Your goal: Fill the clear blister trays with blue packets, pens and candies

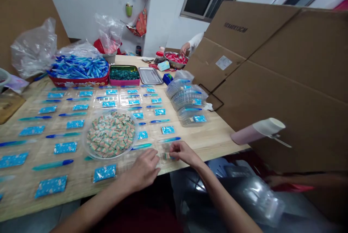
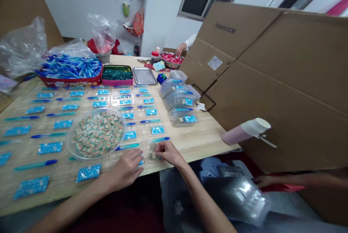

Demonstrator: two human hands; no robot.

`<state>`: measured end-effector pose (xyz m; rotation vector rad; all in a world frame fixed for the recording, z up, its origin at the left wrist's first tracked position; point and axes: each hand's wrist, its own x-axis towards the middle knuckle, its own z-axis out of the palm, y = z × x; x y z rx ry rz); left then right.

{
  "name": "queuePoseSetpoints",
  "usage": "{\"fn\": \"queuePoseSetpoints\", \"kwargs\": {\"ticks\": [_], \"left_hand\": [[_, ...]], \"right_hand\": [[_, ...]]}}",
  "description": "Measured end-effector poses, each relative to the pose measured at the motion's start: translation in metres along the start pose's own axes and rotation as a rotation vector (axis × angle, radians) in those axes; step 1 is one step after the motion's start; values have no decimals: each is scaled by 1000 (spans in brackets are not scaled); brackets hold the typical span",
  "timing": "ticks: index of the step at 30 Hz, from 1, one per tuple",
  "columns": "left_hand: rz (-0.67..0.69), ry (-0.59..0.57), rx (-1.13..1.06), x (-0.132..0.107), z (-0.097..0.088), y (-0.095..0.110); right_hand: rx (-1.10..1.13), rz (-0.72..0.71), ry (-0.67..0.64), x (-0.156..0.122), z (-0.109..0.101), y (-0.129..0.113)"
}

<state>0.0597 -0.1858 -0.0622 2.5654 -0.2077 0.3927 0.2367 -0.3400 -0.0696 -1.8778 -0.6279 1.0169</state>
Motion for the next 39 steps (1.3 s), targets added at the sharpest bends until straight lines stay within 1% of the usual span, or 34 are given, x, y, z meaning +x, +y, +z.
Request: {"fn": "queuePoseSetpoints", "kwargs": {"ticks": [1,3,5,7,12,14,17,21,24,27,29,31,34,37,39], "left_hand": [[53,-58,34,1,6,5],[132,-140,83,2,14,11],[177,-176,112,3,18,12],[191,-188,137,3,22,10],[208,-205,207,4,32,5],[215,-196,225,3,37,3],[230,-197,264,3,41,1],[230,-230,300,4,40,2],[243,-224,303,4,38,2],[246,-215,315,5,37,3],[245,-212,326,6,36,4],[258,-211,339,8,35,6],[285,-227,347,11,31,8],[259,-211,294,13,21,6],[178,-151,228,9,7,2]], "right_hand": [[-55,-26,4,-1,3,3],[-223,-103,55,-2,10,3],[-426,-155,127,-4,14,-2],[-595,-167,173,-6,18,-7],[-932,-149,213,-12,29,-14],[-1032,-172,217,-14,34,-14],[-1108,-251,209,-15,37,-12],[-1111,-291,246,-15,37,-7],[-1088,-319,292,-14,36,0],[-1065,-383,317,-15,36,8],[-1013,-442,325,-17,36,12],[-941,-504,309,-19,35,18],[-845,-560,244,-19,30,24],[-725,-569,234,-10,25,18],[-632,-572,229,0,26,2]]}}
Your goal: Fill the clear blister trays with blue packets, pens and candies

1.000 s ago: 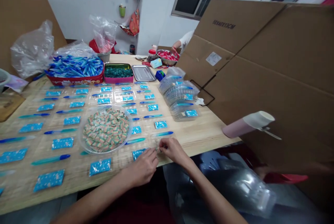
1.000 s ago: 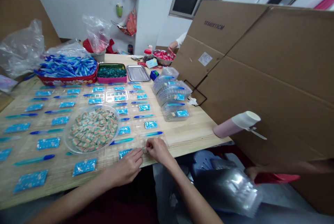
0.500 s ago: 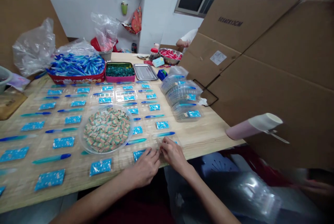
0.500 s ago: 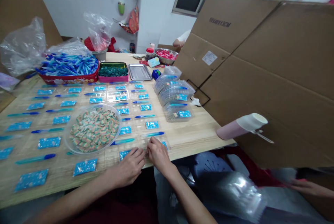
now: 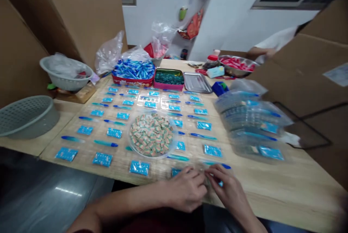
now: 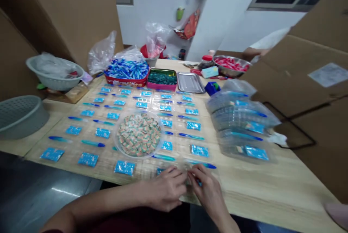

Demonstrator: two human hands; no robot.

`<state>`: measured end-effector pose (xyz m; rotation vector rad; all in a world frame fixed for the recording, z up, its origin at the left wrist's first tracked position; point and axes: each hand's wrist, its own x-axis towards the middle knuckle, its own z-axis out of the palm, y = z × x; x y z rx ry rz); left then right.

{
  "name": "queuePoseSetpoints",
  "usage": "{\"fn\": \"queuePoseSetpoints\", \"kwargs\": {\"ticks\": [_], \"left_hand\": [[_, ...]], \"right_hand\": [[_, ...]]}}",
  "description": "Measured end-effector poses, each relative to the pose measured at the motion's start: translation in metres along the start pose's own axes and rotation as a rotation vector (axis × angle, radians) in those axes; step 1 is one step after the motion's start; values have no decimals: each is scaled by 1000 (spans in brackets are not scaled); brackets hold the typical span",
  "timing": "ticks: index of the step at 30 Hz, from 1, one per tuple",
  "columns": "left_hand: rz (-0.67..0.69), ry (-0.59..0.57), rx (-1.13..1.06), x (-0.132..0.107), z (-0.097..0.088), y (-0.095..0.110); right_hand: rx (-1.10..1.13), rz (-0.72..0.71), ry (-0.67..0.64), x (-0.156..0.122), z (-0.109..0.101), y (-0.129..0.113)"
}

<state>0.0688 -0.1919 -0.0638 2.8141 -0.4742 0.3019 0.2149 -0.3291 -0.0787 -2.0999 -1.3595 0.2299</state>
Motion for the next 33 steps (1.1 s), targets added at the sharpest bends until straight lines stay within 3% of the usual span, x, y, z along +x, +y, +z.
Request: {"fn": "queuePoseSetpoints", "kwargs": {"ticks": [2,6,9,11,14,23,28,33], "left_hand": [[-159,70,-60,-15,-16,-11],[-632,174,-35,-55,-46,-50],[-837,94,5,-77,-59,-79],[-849,24,-10,-82,-61,-91],[-815,6,-18,-81,-57,-96],[-772,51,-50,-81,-48,-99],[-819,126,-168,-85,-43,-105],[-976,342,-261,-84,-46,-111]], "right_hand": [[81,-19,-12,24,0,-16],[131,-134,-93,78,19,-63],[-20,-172,-248,108,44,-95],[-181,-143,-347,119,59,-109],[-335,-83,-402,124,73,-116],[-187,-198,-323,119,86,-105],[-232,-160,-340,119,86,-108],[-152,-190,-341,117,84,-109]]}}
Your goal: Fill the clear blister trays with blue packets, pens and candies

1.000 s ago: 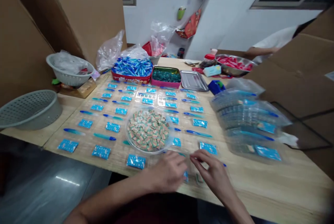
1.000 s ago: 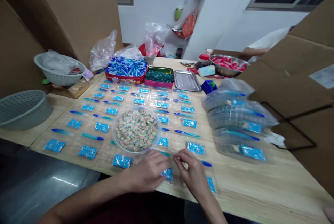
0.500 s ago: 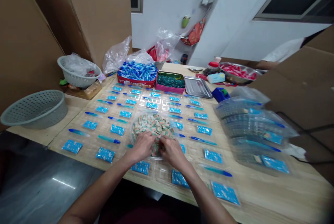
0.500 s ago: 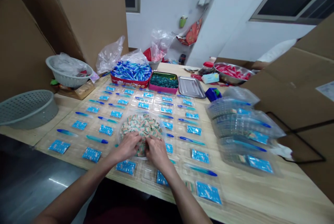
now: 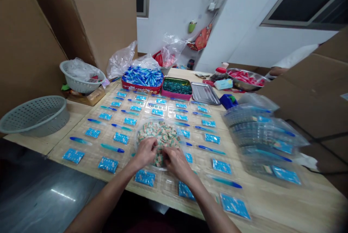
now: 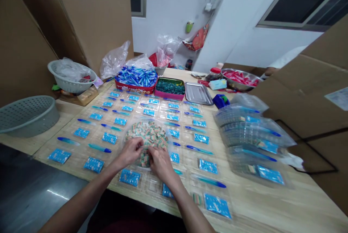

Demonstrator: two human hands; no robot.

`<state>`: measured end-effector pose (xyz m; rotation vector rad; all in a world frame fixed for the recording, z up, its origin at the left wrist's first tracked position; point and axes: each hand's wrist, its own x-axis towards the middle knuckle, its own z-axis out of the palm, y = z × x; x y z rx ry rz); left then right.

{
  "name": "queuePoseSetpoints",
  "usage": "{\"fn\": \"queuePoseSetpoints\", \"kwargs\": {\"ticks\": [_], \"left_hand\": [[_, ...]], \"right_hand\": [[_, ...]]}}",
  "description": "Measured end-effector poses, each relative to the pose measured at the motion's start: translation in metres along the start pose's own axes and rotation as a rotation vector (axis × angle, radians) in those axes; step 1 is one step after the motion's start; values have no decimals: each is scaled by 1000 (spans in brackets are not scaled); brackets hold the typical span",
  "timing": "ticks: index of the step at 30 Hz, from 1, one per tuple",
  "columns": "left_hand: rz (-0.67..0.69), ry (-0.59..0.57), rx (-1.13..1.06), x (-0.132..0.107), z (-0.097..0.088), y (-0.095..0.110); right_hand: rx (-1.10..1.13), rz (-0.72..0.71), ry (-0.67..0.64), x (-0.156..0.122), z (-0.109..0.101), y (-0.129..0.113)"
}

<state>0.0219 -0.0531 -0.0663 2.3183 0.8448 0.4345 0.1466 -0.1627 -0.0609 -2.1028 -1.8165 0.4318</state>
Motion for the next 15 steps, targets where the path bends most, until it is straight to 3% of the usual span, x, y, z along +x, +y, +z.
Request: {"fn": "queuePoseSetpoints", "kwargs": {"ticks": [4,8,15], "left_hand": [[-103,32,-238,3,-1,-1],[-180,-62,-509,5,1,-5],[-221,-168,-841,3,-1,-7]], "right_hand": [[187,-17,58,4,-4,4],[430,-24,116,15,-11,4],[441,-16,201,28,-6,0]]}}
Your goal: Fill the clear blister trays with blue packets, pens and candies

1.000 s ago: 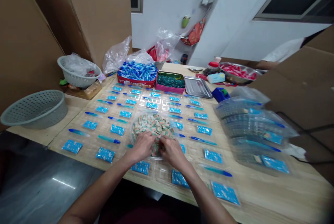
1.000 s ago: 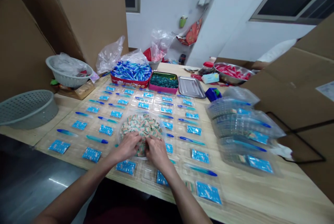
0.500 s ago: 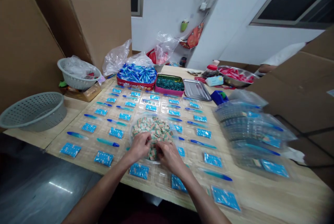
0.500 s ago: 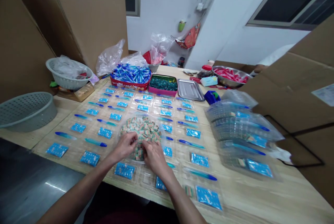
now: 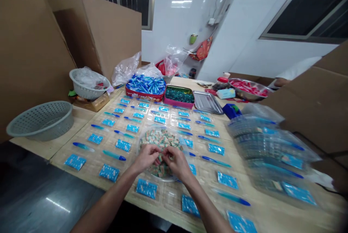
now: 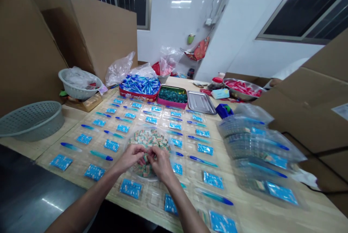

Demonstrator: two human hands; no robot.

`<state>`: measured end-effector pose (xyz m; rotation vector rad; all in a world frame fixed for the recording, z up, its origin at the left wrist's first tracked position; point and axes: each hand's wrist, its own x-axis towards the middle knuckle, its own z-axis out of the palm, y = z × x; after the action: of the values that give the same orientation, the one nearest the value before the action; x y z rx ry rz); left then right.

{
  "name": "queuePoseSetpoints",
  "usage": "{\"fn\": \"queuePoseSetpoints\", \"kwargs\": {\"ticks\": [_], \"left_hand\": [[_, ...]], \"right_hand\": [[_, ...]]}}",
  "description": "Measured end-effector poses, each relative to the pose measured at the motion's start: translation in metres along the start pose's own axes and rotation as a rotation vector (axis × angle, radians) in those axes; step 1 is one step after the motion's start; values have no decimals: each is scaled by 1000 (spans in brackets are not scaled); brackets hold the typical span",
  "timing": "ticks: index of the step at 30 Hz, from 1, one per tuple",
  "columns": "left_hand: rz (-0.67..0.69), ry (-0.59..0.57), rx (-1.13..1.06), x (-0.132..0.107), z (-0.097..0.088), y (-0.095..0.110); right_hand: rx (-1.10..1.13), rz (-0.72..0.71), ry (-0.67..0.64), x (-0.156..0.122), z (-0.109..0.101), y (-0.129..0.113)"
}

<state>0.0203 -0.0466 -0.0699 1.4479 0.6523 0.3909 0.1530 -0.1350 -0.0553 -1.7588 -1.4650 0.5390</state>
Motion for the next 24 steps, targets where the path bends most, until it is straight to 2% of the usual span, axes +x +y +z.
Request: {"fn": "queuePoseSetpoints", "kwargs": {"ticks": [3,6,11,14,17,21,24], "left_hand": [[34,-12,-54,0,0,-1],[22,83,-21,2,-2,-3],[13,252,174,5,-10,-2],[62,287,290,6,-10,-1],[97,304,345,7,-9,0],[99,334,324,9,-10,-1],[105,346,275,12,-10,-4]], "right_hand": [[16,-67,7,1,1,-1],[8,-55,18,1,-3,3],[-255,-13,-78,-1,-4,14],[-396,-66,-117,-3,2,13],[-433,-103,-159,-3,6,10],[-276,-100,-153,-3,6,17],[102,26,-115,-1,4,22]]}}
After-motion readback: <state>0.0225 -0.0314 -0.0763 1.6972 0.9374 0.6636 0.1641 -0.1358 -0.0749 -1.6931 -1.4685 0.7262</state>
